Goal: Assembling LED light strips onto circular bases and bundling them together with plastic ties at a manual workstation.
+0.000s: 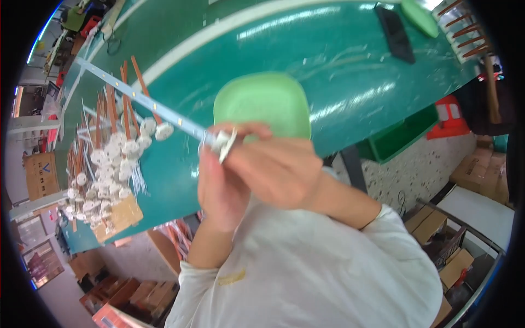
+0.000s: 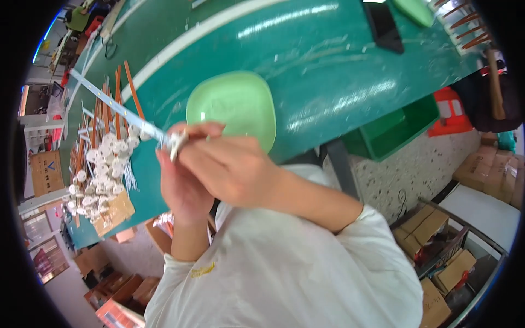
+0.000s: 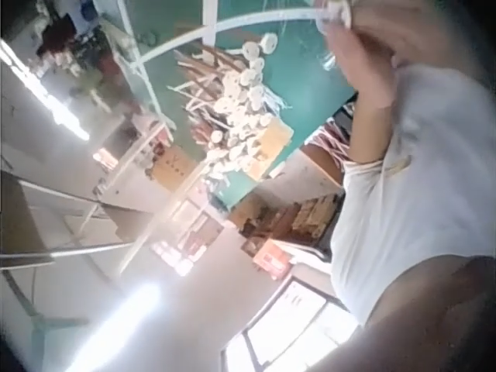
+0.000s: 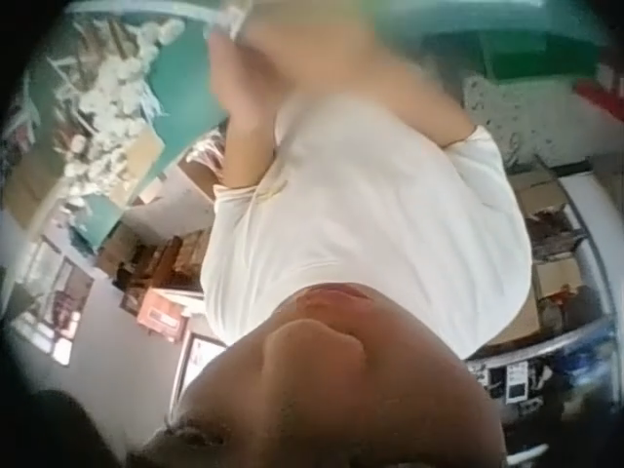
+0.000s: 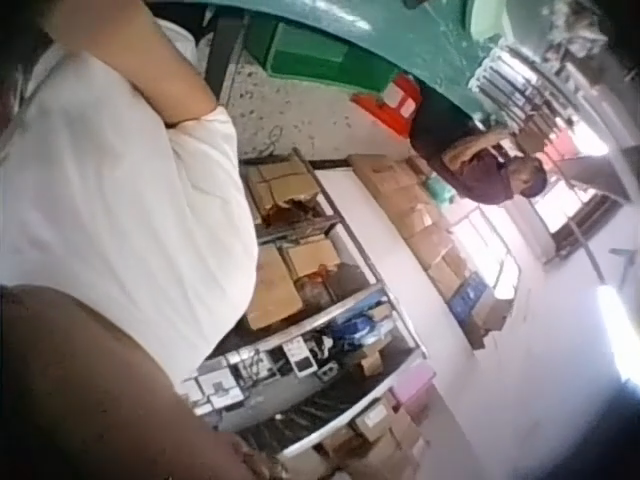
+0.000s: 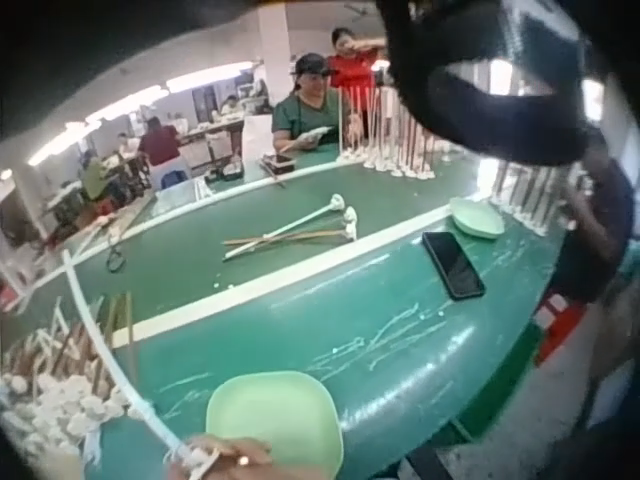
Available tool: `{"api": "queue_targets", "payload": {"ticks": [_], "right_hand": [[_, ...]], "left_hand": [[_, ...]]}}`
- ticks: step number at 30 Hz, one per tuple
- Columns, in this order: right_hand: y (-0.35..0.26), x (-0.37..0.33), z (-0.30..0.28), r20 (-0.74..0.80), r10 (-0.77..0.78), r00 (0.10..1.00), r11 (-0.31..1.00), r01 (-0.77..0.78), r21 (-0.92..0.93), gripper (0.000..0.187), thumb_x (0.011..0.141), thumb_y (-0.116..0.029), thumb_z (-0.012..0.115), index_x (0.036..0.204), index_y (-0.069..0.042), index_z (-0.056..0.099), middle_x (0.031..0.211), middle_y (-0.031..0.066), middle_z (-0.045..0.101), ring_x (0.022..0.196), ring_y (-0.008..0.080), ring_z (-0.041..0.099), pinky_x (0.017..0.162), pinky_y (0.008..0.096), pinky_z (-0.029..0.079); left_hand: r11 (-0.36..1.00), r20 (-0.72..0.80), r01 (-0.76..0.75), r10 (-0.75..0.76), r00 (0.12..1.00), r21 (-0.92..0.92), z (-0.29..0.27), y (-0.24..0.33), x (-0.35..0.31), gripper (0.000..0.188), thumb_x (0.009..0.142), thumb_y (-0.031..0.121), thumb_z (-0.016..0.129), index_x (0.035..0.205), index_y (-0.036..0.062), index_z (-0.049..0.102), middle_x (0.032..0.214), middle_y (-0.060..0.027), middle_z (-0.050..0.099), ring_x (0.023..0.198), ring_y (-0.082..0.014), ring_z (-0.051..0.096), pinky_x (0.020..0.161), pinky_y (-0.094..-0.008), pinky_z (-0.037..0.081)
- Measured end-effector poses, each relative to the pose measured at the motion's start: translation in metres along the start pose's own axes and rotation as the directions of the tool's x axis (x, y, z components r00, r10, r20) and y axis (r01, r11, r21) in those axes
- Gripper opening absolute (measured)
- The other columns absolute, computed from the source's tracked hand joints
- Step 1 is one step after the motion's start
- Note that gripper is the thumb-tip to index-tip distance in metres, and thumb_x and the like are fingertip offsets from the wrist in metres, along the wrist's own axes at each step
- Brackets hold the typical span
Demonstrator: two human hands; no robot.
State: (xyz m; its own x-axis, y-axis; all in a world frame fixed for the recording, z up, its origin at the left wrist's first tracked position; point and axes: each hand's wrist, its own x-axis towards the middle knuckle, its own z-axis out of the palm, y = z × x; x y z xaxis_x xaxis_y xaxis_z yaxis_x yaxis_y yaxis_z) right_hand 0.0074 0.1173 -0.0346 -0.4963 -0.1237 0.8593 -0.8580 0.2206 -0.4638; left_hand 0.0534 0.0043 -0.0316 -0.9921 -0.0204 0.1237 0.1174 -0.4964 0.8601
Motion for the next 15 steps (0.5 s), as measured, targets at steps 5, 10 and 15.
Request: {"api": "queue_targets", "payload": {"ticks": [5,10,15], "right_hand": [[0.006,0.015,-0.032,0.324,0.029,0.946,0.986,-0.081,0.147,0.018,0.072,-0.008,0.079,0.086,-0.002,0.069,0.073,0.0073,0.067,0.057,0.0198,0.065,0.049,0.0293,0.052],[0.031,0.031,-0.036,0.736,-0.003,0.677,0.999,0.040,-0.033,0.014,0.078,-0.018,0.069,0.088,-0.008,0.067,0.061,0.0067,0.059,0.054,0.0247,0.061,0.048,0.0364,0.049],[0.145,0.110,-0.026,0.514,0.158,0.843,0.891,0.103,-0.442,0.010,0.076,-0.018,0.065,0.083,-0.012,0.069,0.072,0.0063,0.065,0.064,0.0270,0.065,0.058,0.0389,0.052]], "left_hand": [[0.844,-0.200,-0.169,0.307,0.930,0.509,-0.059,0.065,-0.009,0.057,0.100,0.049,0.034,0.098,-0.0022,0.058,0.086,-0.0124,0.062,0.079,-0.0220,0.058,0.074,-0.0364,0.045],[0.044,-0.256,0.289,0.604,0.755,0.956,-0.122,0.147,-0.015,0.042,0.099,0.031,0.048,0.076,-0.0021,0.059,0.058,-0.0071,0.052,0.053,-0.0135,0.047,0.050,-0.0312,0.034],[-0.390,-0.314,0.575,0.557,0.769,0.719,-0.145,0.156,-0.006,0.043,0.090,0.039,0.060,0.083,-0.0027,0.060,0.068,-0.0209,0.060,0.064,-0.0422,0.056,0.057,-0.0493,0.040]]}}
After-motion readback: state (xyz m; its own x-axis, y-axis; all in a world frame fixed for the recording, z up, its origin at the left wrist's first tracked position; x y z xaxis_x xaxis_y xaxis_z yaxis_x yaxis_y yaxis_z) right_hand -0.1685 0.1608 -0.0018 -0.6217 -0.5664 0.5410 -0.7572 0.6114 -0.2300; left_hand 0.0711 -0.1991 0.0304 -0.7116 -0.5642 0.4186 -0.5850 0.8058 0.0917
